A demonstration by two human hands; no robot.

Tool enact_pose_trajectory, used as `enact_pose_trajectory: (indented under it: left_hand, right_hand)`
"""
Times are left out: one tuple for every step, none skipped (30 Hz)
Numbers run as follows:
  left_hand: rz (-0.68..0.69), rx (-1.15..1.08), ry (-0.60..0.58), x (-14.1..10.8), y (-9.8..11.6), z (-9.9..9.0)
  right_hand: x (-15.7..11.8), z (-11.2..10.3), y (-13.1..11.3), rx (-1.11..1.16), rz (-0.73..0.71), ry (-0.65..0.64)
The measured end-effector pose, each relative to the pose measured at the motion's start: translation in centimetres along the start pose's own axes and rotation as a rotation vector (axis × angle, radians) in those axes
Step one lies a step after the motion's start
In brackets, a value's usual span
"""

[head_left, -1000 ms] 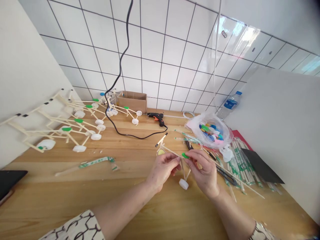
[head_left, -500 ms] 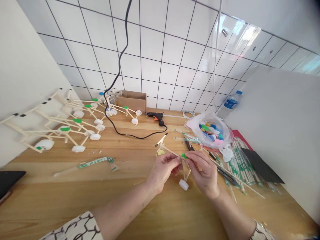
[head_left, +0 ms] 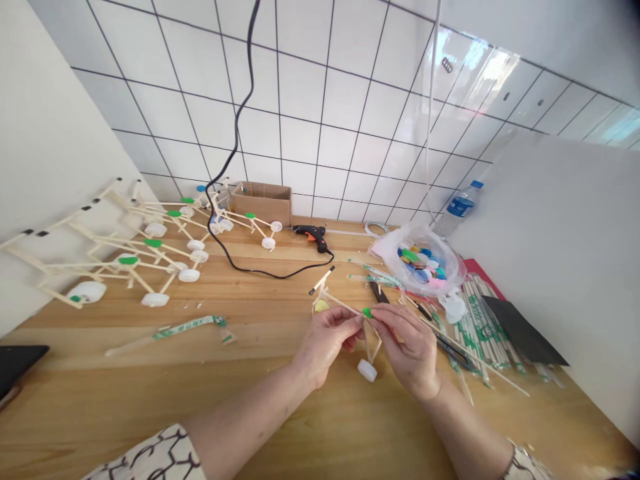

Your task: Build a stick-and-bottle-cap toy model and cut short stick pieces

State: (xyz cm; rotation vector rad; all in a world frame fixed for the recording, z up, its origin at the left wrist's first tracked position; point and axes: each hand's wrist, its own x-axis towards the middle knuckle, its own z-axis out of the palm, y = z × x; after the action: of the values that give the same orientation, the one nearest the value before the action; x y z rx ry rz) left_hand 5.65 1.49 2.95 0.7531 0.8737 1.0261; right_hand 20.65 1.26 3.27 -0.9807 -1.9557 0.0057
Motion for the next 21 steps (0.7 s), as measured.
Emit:
enact_pose_trajectory:
  left_hand:
    - [-0.001,-0.004,0.001,0.0,-0.02,0.01]
    - [-0.001,-0.007,0.001,0.01,-0.03,0.02]
    - [-0.002,-0.01,0.002,0.02,-0.04,0.03]
    - [-0.001,-0.013,0.002,0.02,-0.05,0.03]
    - [0.0,-0.013,0.002,0.03,-0.05,0.03]
    - [0.002,-0.013,0.002,0.04,-0.05,0.03]
    - [0.004,-0.011,0.004,0.05,-0.05,0.03]
    - [0.005,-0.01,0.005,0.05,-0.04,0.03]
    - [0.007,-0.009,0.006,0.05,-0.04,0.02]
    - [0.008,-0.009,0.006,0.04,-0.03,0.02]
    - [0.01,-0.01,0.006,0.03,-0.02,0.02]
    - [0.012,-0.011,0.005,0.02,-0.01,0.02]
    - [0.015,-0.012,0.005,0.01,0.0,0.02]
    - [0.017,-0.012,0.006,0.0,0.02,0.02]
    - [0.018,-0.012,0.007,-0.01,0.03,0.03]
    - [0.017,-0.012,0.007,-0.01,0.04,0.04]
    - [0.016,-0.012,0.007,-0.01,0.05,0.05]
    - [0.016,-0.012,0.008,-0.01,0.06,0.05]
    - [0.016,-0.011,0.007,0.0,0.06,0.05]
    - [0.017,-0.01,0.007,0.01,0.06,0.05]
    - [0.019,-0.009,0.006,0.02,0.04,0.05]
  right_hand:
    - [-0.01,-0.01,-0.02,-0.004,0.0,0.001]
    - [-0.03,-0.01,-0.04,-0.008,-0.001,0.004]
    - [-0.06,-0.01,-0.04,-0.011,-0.002,0.005]
    - [-0.08,0.0,-0.04,-0.015,-0.003,0.005]
    - [-0.11,0.01,-0.03,-0.019,-0.005,0.006]
    - [-0.13,0.02,-0.01,-0.024,-0.01,0.005]
    - [-0.15,0.03,0.0,-0.03,-0.017,0.001]
    - [-0.16,0.04,0.01,-0.037,-0.024,-0.002]
    - [-0.16,0.04,0.01,-0.043,-0.029,-0.003]
    - [-0.16,0.04,0.0,-0.049,-0.035,-0.004]
    - [-0.16,0.04,-0.01,-0.055,-0.038,-0.005]
    - [-0.16,0.04,-0.02,-0.059,-0.041,-0.006]
    - [-0.15,0.05,-0.02,-0.062,-0.044,-0.008]
    - [-0.15,0.06,-0.01,-0.063,-0.046,-0.009]
    - [-0.15,0.08,0.0,-0.064,-0.049,-0.012]
    - [-0.16,0.1,0.02,-0.065,-0.051,-0.014]
    - [-0.17,0.13,0.04,-0.066,-0.052,-0.017]
    - [-0.18,0.15,0.06,-0.066,-0.053,-0.021]
    - [-0.19,0.17,0.07,-0.067,-0.054,-0.024]
    - [-0.2,0.18,0.07,-0.068,-0.053,-0.028]
    - [-0.19,0.18,0.06,-0.071,-0.05,-0.035]
